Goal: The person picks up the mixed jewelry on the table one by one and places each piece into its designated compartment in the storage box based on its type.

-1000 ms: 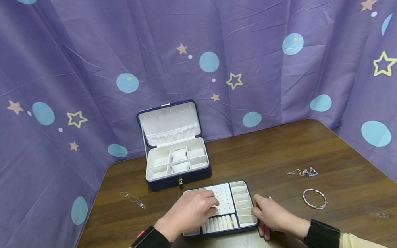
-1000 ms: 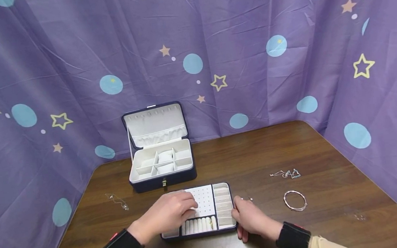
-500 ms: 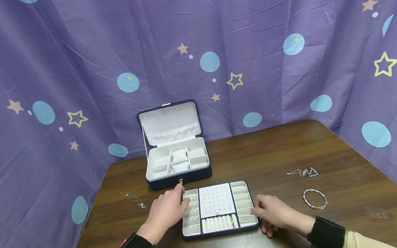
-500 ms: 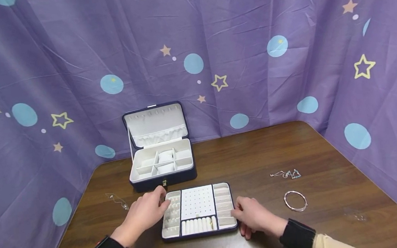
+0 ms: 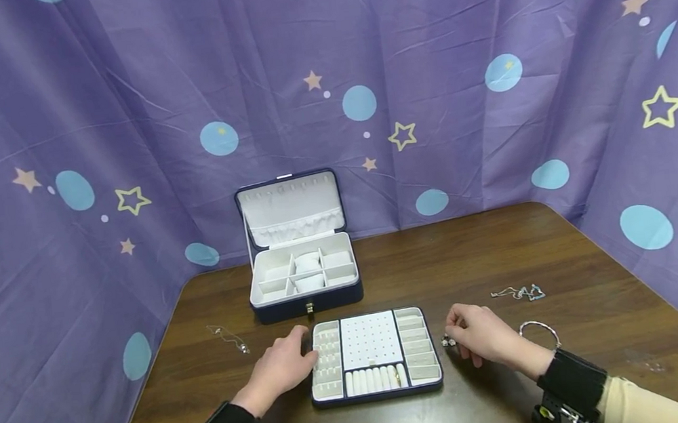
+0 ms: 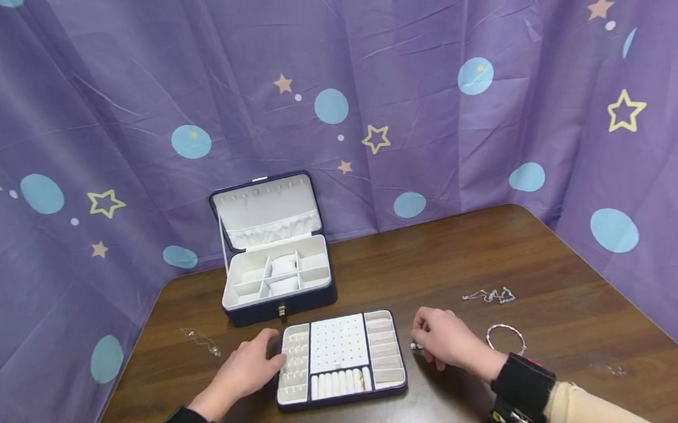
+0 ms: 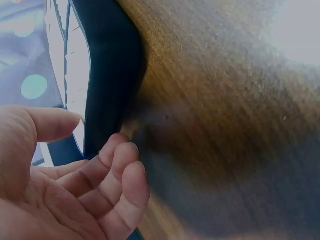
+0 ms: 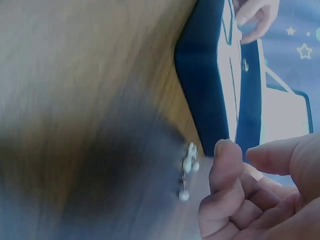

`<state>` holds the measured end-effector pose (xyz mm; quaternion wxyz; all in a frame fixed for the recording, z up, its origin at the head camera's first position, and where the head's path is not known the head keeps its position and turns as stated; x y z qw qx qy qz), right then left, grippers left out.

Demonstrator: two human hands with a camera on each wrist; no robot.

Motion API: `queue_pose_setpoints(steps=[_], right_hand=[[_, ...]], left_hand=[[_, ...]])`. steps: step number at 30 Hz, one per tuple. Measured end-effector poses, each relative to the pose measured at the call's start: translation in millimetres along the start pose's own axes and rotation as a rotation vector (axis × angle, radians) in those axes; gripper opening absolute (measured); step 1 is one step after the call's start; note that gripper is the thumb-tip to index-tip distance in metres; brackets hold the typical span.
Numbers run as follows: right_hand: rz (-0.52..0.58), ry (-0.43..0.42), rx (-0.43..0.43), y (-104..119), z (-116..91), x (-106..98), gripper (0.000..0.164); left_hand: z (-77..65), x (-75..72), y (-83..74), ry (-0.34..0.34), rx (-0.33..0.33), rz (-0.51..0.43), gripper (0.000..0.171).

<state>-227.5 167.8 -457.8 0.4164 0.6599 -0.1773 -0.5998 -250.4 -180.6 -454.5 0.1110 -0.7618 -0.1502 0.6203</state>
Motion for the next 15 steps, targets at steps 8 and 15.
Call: queue_pose_setpoints(steps=[8,15], right_hand=[[-0.102,0.002,0.001,-6.8,1.8,-5.7,0.008],[-0.178,0.026,0.016,-8.6,1.7,-0.8,0.017]], left_hand=[[0.6,10.4,1.6,0.095,0.032,-0.181,0.058],[-1.5,13.9,0.4,0.178,0.067,-0.242,0.07]])
Point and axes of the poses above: each hand's wrist, its own z-axis towards the middle knuckle, its own x-axis out of the palm, y = z × x, the point moved 5 cm from there along z, towards the middle knuckle, and after that the axes turned 6 degrees about -x, right-handed, at the moved point
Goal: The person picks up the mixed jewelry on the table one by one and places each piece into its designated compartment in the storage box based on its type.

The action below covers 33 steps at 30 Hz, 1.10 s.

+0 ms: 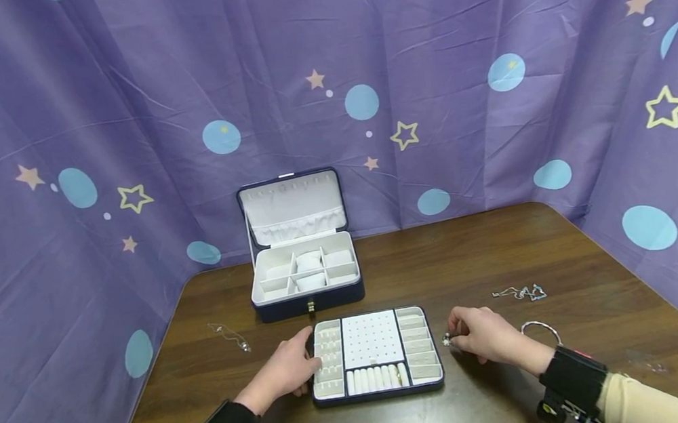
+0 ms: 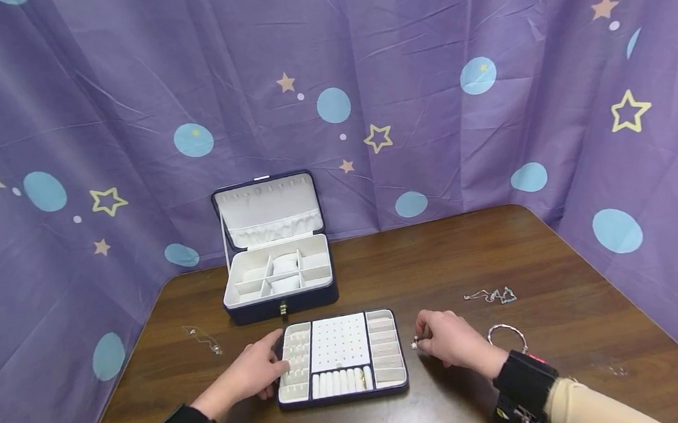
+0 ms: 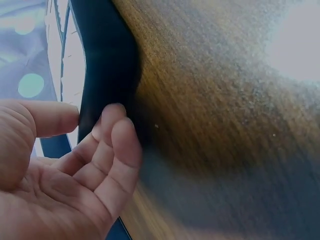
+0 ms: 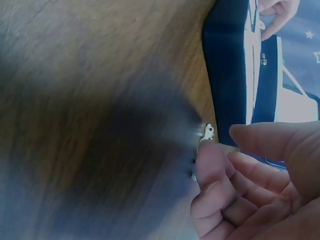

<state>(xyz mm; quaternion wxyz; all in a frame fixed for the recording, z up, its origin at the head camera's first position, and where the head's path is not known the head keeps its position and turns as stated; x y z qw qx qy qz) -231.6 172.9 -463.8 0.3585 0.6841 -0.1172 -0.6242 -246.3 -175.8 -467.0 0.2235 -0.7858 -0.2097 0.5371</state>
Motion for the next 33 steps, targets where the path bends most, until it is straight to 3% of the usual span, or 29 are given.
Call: queue_pose_setpoints(steps=[8,21,33], right_hand=[[-0.034,0.019,-0.008,-4.2,0.4,6.8,0.021],[-0.07,0.0,-0.161,-5.5,2.6,10.6,0.021],[-0.147,-0.012,-0.114,-4.7,4.4,9.5,0.018]], left_hand=[[0.5,1.3,-1.4,0.037,-0.03,-0.055,0.074],[-2.6,0.6,-3.3,0.094,-0.074,-0.118,0.075],[-1.7,0.5,-2.3,0.094,-0.081,-0.134,0.075]])
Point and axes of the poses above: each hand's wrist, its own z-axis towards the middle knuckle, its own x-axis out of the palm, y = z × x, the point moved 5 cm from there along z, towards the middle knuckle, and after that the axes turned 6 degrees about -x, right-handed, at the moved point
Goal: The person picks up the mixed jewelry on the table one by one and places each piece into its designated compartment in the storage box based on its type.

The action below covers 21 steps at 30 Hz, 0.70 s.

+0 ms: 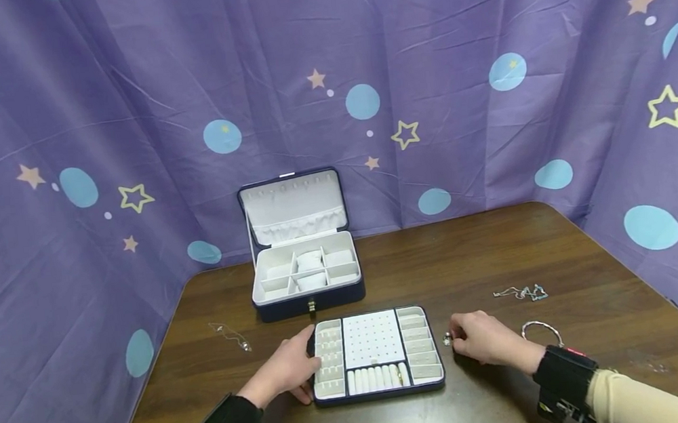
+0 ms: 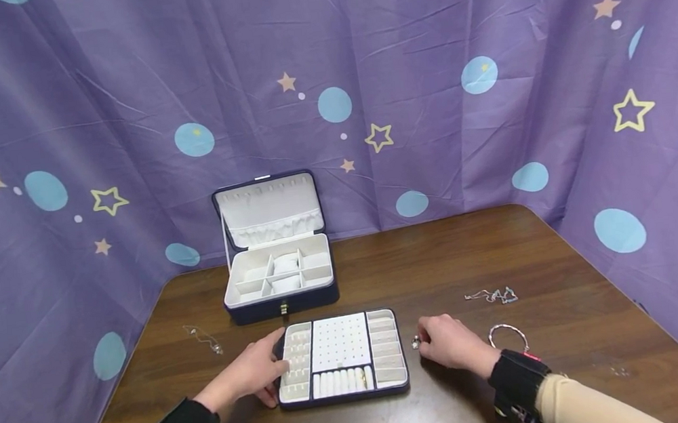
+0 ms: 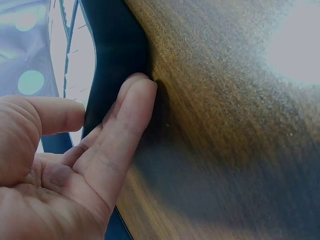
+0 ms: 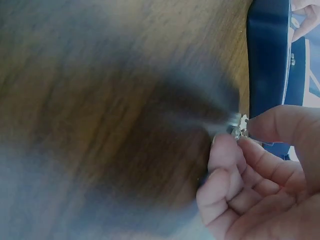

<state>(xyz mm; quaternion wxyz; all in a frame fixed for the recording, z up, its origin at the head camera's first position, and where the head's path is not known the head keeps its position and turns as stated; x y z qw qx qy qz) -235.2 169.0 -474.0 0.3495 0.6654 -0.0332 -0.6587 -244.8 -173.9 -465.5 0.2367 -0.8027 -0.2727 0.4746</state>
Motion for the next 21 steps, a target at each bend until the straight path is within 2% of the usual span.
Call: queue_pose_setpoints(steps=[6,10,17,21], right_hand=[[-0.078,-0.035,0.032,-6.9,0.8,0.6,0.019],[-0.079,-0.052,0.057,-14.1,0.0,0.4,0.024],[-0.085,-0.082,0.04,-16.2,-0.2,-2.6,0.024],[-0.05,-0.083,0.028,-16.6,-1.0,-4.6,0.024]], left_hand=[[-1.0,0.8,-0.6,0.006,0.0,-0.011,0.075],[-2.2,1.2,-1.5,0.012,-0.003,-0.019,0.075],[-3.0,1.3,-0.1,0.004,-0.013,-0.027,0.074],[-3.2,1.1,0.0,0.004,-0.013,-0.03,0.074]])
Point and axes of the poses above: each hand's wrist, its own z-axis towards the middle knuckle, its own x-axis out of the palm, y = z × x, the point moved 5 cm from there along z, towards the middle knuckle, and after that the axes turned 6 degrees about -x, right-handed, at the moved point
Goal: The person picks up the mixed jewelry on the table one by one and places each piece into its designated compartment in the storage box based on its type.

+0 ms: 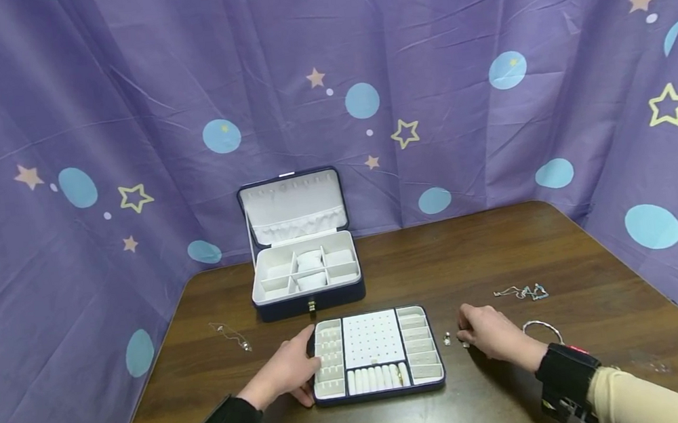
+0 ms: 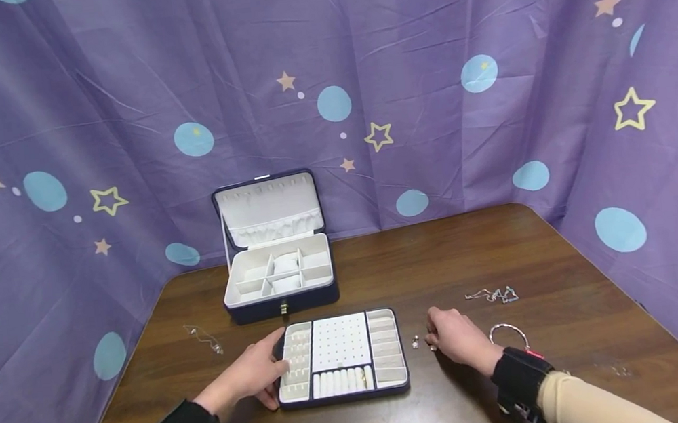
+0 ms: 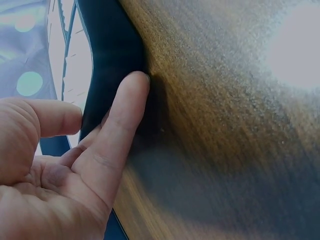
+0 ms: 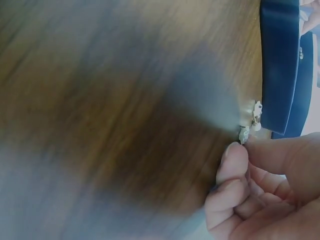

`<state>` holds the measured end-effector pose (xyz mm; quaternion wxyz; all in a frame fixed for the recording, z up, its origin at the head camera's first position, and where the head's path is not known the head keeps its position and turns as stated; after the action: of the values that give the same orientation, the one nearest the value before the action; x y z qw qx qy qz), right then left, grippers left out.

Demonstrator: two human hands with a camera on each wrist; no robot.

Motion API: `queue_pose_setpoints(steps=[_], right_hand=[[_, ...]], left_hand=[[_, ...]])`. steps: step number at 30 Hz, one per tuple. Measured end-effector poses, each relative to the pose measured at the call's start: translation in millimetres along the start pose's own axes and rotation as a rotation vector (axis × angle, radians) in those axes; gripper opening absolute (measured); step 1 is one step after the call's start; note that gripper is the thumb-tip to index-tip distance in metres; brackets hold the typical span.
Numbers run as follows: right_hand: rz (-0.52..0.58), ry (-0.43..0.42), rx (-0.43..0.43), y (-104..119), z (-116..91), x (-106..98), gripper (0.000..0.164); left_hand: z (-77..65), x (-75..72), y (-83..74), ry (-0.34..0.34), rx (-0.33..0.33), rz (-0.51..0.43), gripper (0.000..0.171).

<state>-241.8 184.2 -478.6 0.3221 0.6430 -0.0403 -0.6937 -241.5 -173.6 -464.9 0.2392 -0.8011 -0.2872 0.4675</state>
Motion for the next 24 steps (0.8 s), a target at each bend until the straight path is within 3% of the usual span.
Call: queue_pose_setpoints(steps=[8,24], right_hand=[[0.016,0.023,-0.006,-0.2,-0.6,-1.8,0.021],[0.029,0.082,0.072,-2.9,2.9,-0.7,0.018]], left_hand=[[-2.0,0.3,-0.5,-0.006,0.004,-0.009,0.074],[-0.3,0.8,0.2,-0.012,-0.018,-0.003,0.075]])
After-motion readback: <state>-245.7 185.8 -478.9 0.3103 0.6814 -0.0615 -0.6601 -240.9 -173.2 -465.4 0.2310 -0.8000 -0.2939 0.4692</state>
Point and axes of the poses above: each hand's wrist, its own z-axis towards the middle knuckle, its own x-axis out of the palm, y = z × x, the point moved 5 cm from there along z, towards the middle knuckle, and after that the axes turned 6 degrees about -x, right-handed, at the moved point
